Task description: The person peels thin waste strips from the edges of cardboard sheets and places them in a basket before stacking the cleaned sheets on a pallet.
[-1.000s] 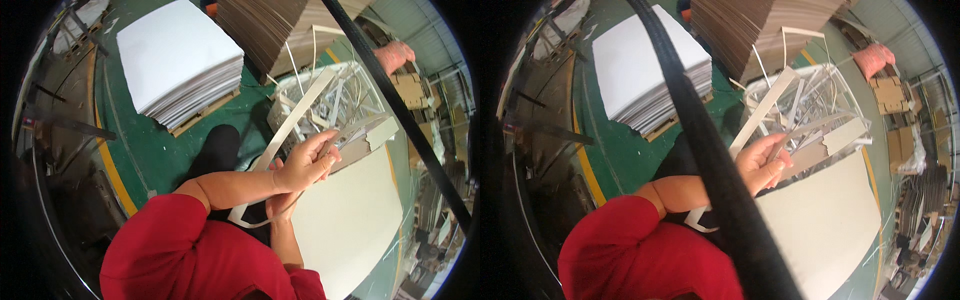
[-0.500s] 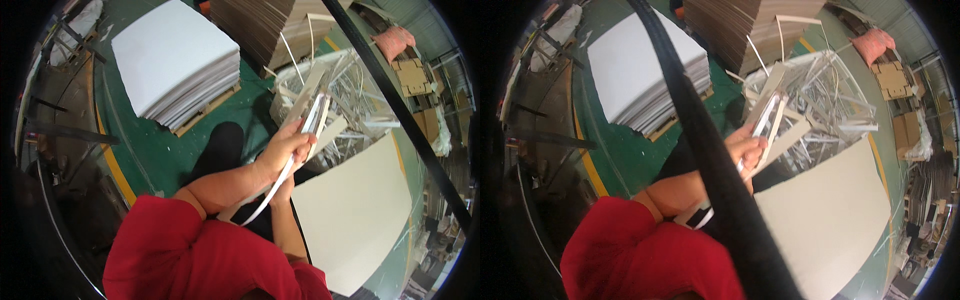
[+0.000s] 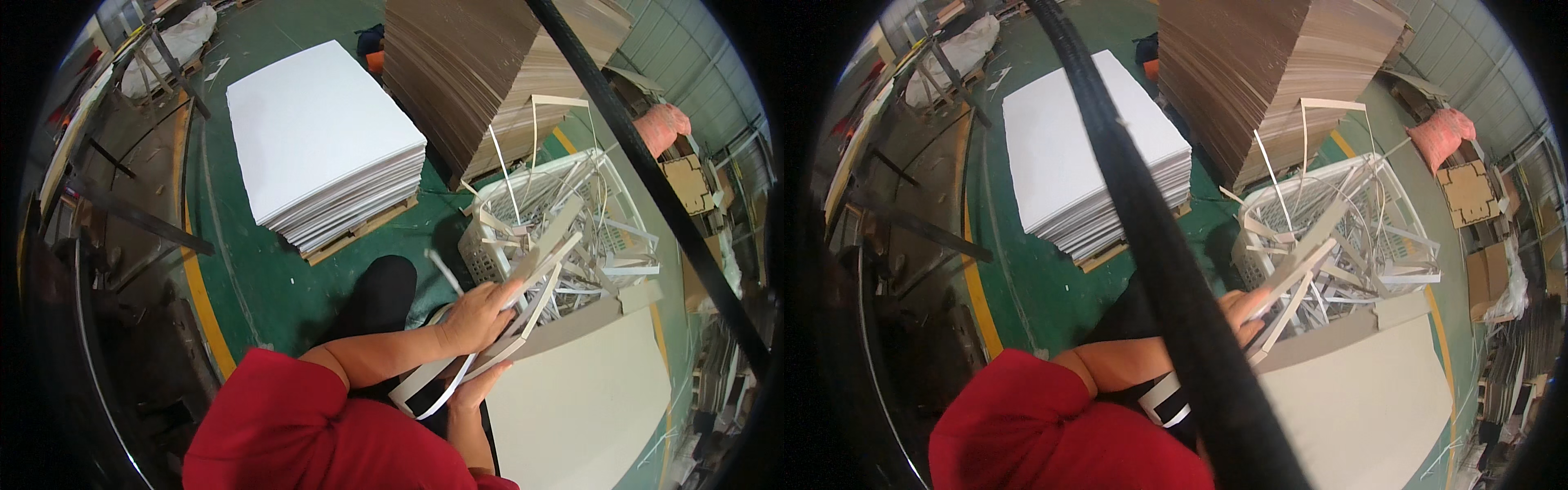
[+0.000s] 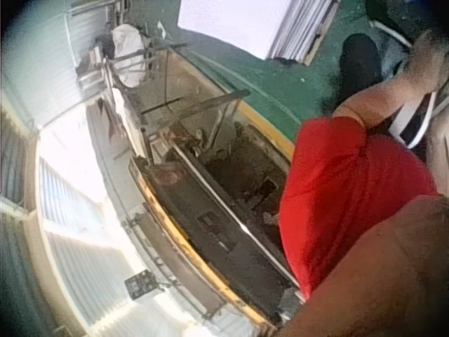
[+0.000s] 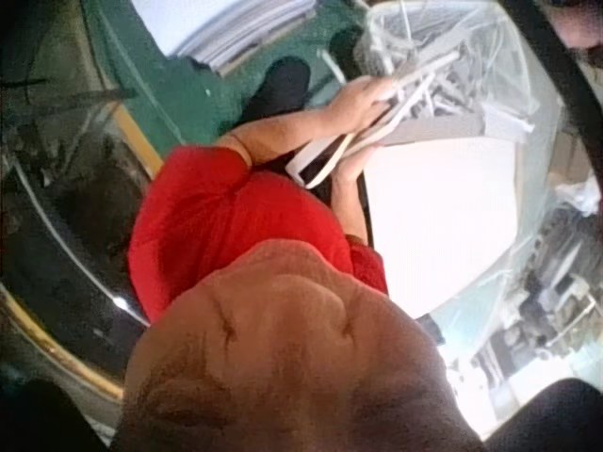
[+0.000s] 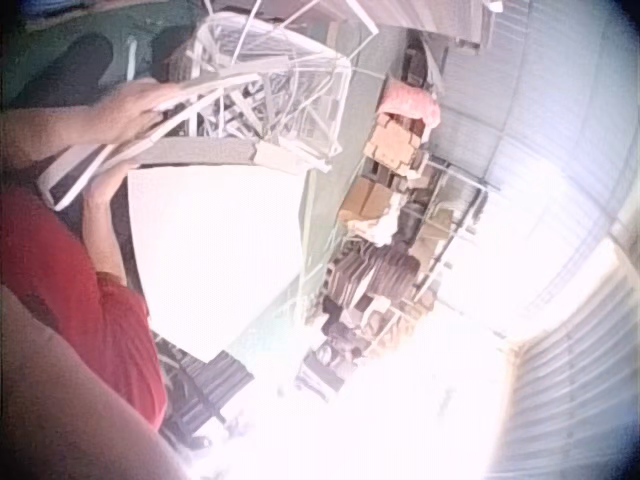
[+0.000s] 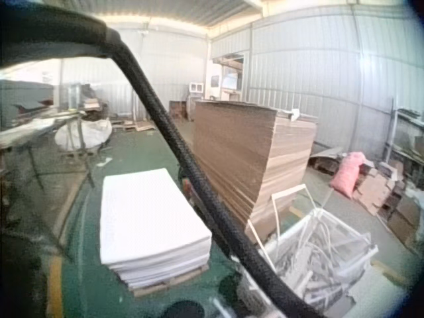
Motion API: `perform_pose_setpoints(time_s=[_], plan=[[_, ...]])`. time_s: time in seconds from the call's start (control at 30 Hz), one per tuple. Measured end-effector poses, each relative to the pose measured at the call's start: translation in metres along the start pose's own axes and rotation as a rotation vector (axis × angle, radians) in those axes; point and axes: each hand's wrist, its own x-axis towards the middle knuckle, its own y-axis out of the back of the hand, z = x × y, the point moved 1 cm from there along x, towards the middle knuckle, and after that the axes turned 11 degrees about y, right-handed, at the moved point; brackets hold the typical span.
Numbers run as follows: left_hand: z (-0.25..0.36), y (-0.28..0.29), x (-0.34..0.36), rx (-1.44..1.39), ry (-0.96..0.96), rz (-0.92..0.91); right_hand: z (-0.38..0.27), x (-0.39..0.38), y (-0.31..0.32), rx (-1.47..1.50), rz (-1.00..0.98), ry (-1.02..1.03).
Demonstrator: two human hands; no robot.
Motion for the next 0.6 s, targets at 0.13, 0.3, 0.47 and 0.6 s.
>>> perform_pose_setpoints(time_s=[0.13, 0.3, 0.47, 0.6], plan=[[-0.003, 0.0, -0.001, -0.065, -0.128, 0.018, -0.002, -0.005, 0.007, -0.018, -0.036, -0.053], [-0.028, -0.016, 0.005, -0.639, 0.332, -0.361, -0.014, 0.004, -0.002, -0.206, -0.094, -0.064], [-0.036, -0.003, 0.004, -0.372, 0.008, -0.383, -0.027, 0.02, -0.015, -0.217, 0.131, 0.022], [-0.053, 0.017, -0.017, -0.467, 0.085, -0.061, -0.069, 0.04, -0.007, -0.461, 0.154, -0.159]])
